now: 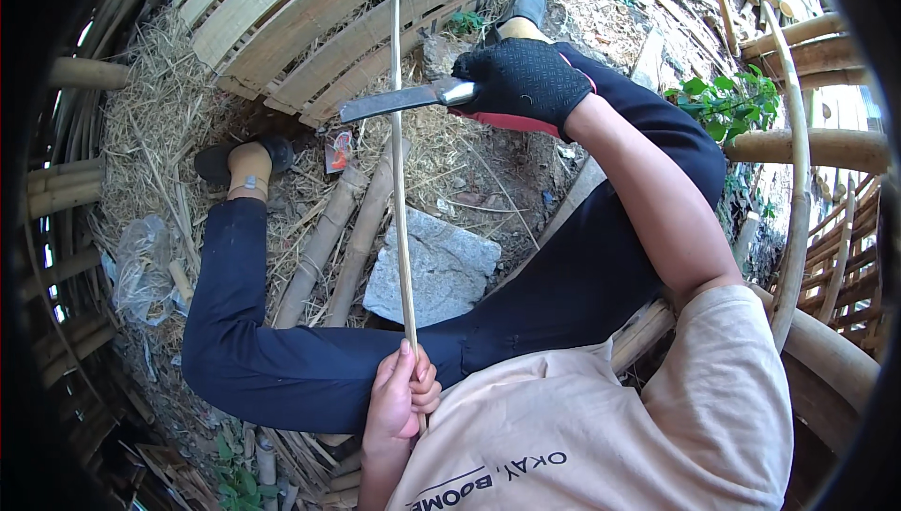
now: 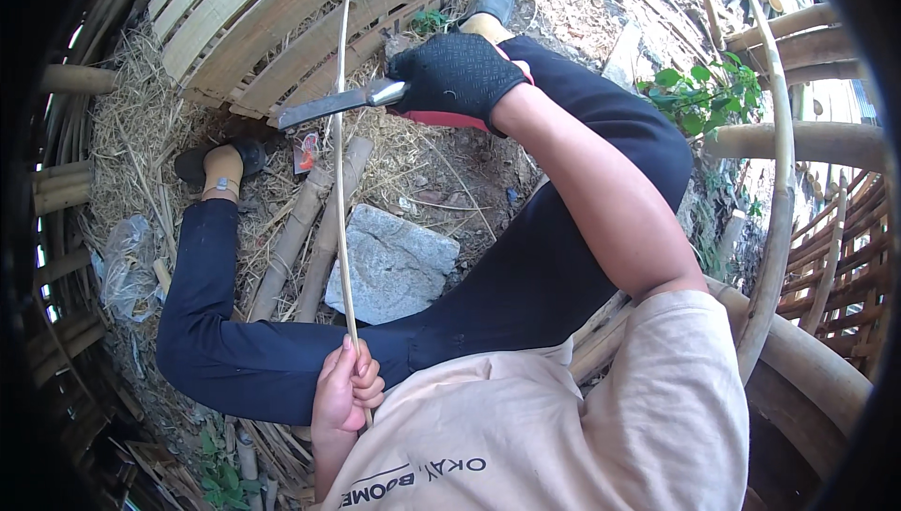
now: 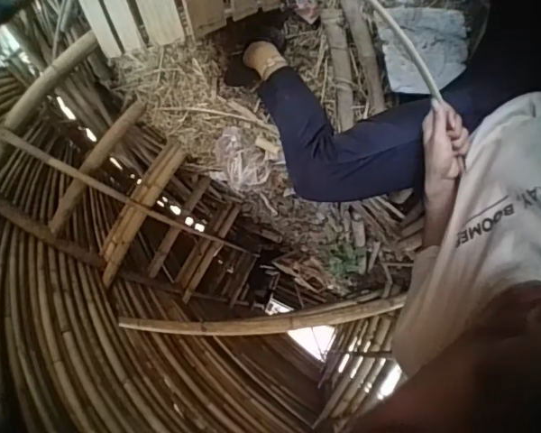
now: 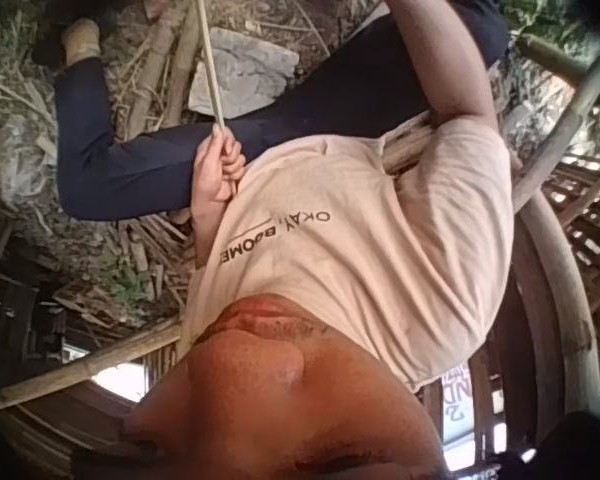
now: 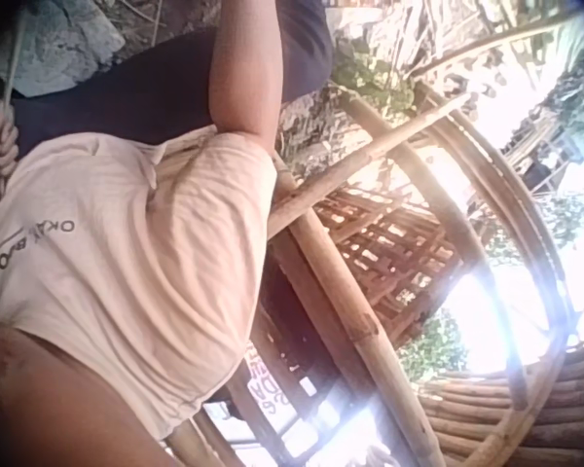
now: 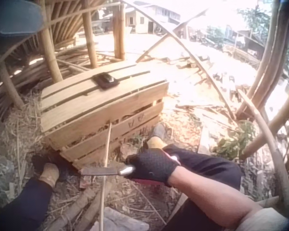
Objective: The person shaves a long bamboo stick with a knife by repeatedly scraping the tool along the wood while holding the stick with one hand.
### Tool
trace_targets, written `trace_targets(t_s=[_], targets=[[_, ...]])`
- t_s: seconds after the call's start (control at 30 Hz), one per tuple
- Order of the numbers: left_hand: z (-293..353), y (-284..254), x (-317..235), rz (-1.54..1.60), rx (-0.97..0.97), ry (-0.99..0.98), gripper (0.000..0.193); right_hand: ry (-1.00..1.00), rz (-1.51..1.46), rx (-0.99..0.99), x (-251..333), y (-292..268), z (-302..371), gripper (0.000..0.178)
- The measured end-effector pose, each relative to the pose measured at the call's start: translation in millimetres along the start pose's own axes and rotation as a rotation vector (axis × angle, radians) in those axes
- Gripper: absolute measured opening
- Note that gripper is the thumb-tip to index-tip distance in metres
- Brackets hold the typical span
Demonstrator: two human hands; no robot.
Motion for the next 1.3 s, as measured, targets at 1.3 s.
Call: trace_targets(t_s=[1.3], targets=[[-96,1,-100,-0.034,-0.139,0.177,0.034,-0.027,-0.08,0.318,55,92,26,0.035]])
Point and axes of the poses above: each hand's wrist, its own z-axis away from the middle knuckle, its own y-axis out of the palm, x = y × z, the point moved 9 cm from there along -z, towards the middle knuckle, and after that the axes turned 15 degrees about -z, right-handed, at the moved point
